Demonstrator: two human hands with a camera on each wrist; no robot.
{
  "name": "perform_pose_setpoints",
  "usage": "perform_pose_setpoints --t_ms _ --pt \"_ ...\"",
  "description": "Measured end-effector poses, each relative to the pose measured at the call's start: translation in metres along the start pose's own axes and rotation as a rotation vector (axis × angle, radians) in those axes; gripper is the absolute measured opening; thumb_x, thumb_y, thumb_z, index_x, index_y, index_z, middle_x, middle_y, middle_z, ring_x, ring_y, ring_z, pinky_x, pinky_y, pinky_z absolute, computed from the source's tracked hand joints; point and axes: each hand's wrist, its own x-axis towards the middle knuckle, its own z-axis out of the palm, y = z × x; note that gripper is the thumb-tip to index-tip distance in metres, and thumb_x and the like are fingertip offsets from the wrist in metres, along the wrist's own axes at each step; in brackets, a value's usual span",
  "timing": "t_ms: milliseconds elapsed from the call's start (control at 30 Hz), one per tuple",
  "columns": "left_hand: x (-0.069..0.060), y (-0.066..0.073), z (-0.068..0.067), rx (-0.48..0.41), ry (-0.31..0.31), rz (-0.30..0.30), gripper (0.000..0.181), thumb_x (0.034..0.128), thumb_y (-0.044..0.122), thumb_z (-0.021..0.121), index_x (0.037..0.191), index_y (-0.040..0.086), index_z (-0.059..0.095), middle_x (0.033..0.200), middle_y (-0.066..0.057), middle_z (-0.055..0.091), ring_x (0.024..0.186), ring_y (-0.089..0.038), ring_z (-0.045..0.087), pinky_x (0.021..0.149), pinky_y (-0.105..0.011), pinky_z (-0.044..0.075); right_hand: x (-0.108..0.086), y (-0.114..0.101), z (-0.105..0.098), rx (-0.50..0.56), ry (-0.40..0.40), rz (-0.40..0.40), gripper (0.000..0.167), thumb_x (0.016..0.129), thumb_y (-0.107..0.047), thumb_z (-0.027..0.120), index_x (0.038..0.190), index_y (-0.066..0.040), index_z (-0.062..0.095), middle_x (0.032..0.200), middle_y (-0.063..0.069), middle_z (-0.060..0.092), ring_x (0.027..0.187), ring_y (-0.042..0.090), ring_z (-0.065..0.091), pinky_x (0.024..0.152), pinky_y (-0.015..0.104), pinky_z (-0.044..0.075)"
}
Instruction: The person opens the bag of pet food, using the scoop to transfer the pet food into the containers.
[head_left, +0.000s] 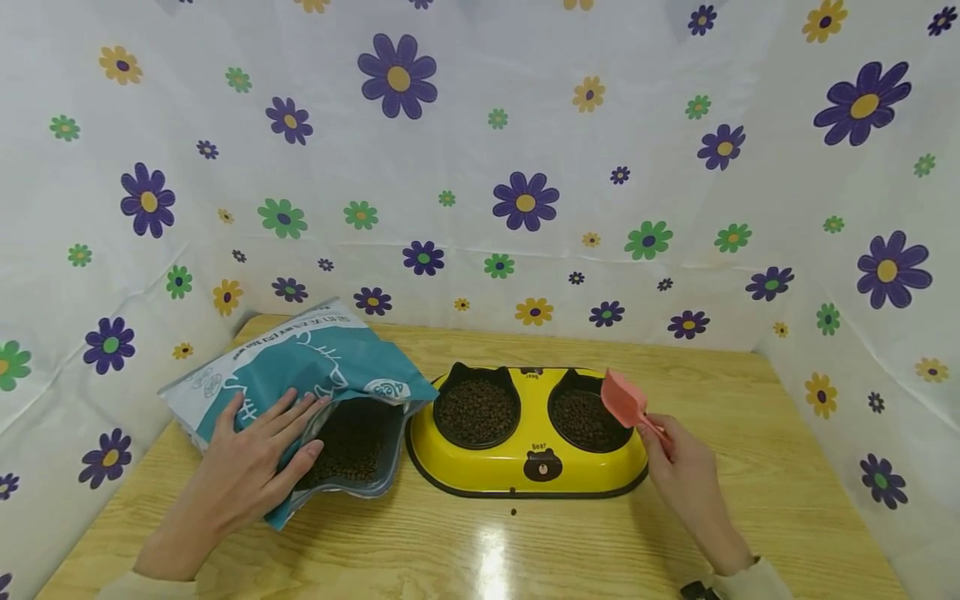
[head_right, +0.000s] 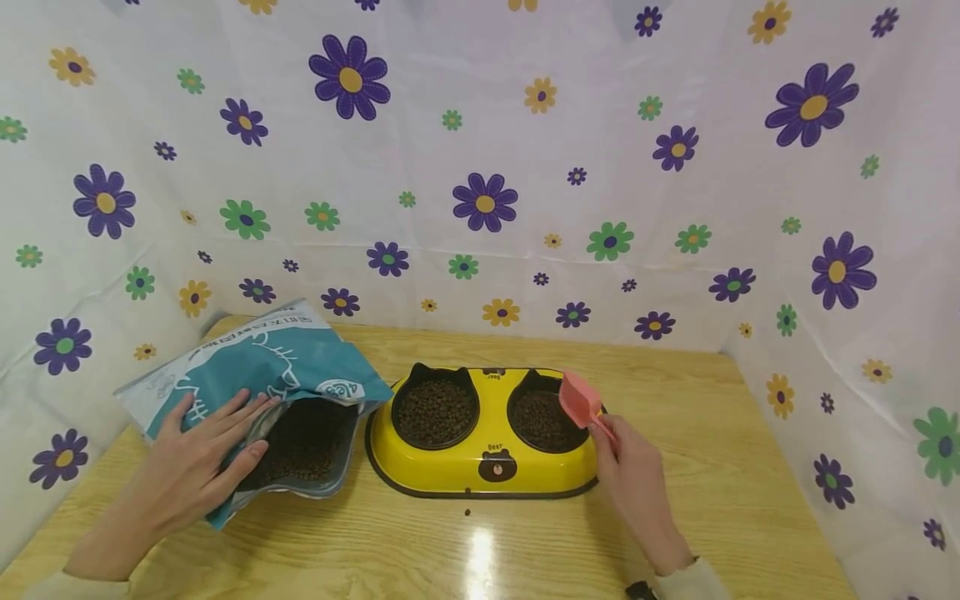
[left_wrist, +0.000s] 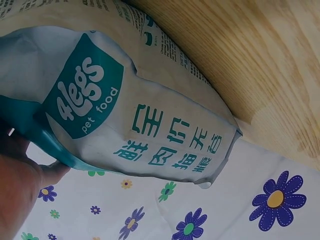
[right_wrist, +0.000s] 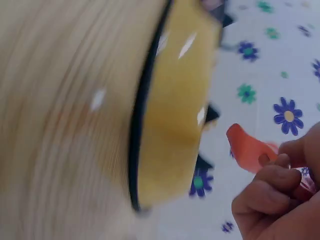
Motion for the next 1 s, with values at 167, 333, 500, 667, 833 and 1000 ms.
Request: perform_pose_setpoints --t_ms 167,333,500,667,833,1000 --pt "0.001 0.0 -0.001 0.004 0.001 0.0 0.054 0.1026 0.038 0.057 0.154 0.022 0.05 0.149 -0.011 0.058 0.136 -0.04 0.055 0.113 -0.076 0.02 0.001 -0.022 0.0 0.558 -0.246 0.378 0.039 0.111 -0.03 0.044 0.111 0.007 0.055 0.062 0.0 0.043 0.044 0.005 0.03 0.041 0.021 0.03" --pt "0.001 -0.001 -0.001 0.006 0.001 0.0 0.054 0.1029 0.038 0.057 0.153 0.022 0.05 0.149 -0.01 0.058 0.136 -0.039 0.056 0.112 -0.075 0.02 -0.004 -0.044 0.012 0.669 -0.446 0.39 0.035 0.112 -0.025 0.042 0.109 0.008 0.051 0.062 0.001 0.043 0.044 0.005 0.029 0.043 0.018 0.028" --pt "0.0 0.0 0.0 0.001 -0.01 -0.01 0.054 0.1031 0.038 0.056 0.154 0.022 0.05 0.15 -0.01 0.058 0.137 -0.039 0.055 0.112 -0.076 0.019 -0.013 -0.067 0.032 0.678 -0.616 0.272 0.036 0.111 -0.026 0.044 0.106 0.009 0.054 0.063 -0.001 0.039 0.049 0.004 0.029 0.046 0.02 0.026" --pt "-0.001 0.0 -0.001 0.007 -0.015 -0.013 0.054 0.1031 0.04 0.056 0.153 0.021 0.05 0.15 -0.011 0.057 0.137 -0.038 0.055 0.113 -0.077 0.017 -0.017 -0.093 0.054 0.716 -0.71 0.147 0.038 0.111 -0.028 0.046 0.104 0.008 0.057 0.065 -0.003 0.041 0.052 0.002 0.031 0.048 0.021 0.026" --pt "0.0 0.0 -0.001 0.014 -0.018 -0.003 0.054 0.1027 0.041 0.057 0.152 0.02 0.052 0.149 -0.01 0.059 0.137 -0.038 0.055 0.112 -0.077 0.018 -0.017 -0.118 0.076 0.693 -0.754 0.066 0.037 0.109 -0.031 0.049 0.108 0.004 0.062 0.062 -0.005 0.04 0.049 0.001 0.03 0.049 0.018 0.028" --pt "0.001 0.001 0.0 0.009 -0.011 0.004 0.055 0.1016 0.041 0.058 0.151 0.019 0.053 0.148 -0.011 0.059 0.138 -0.04 0.054 0.113 -0.077 0.019 -0.013 -0.143 0.094 0.637 -0.766 -0.007 0.037 0.109 -0.038 0.049 0.109 -0.004 0.063 0.061 -0.007 0.039 0.049 0.002 0.031 0.051 0.017 0.029"
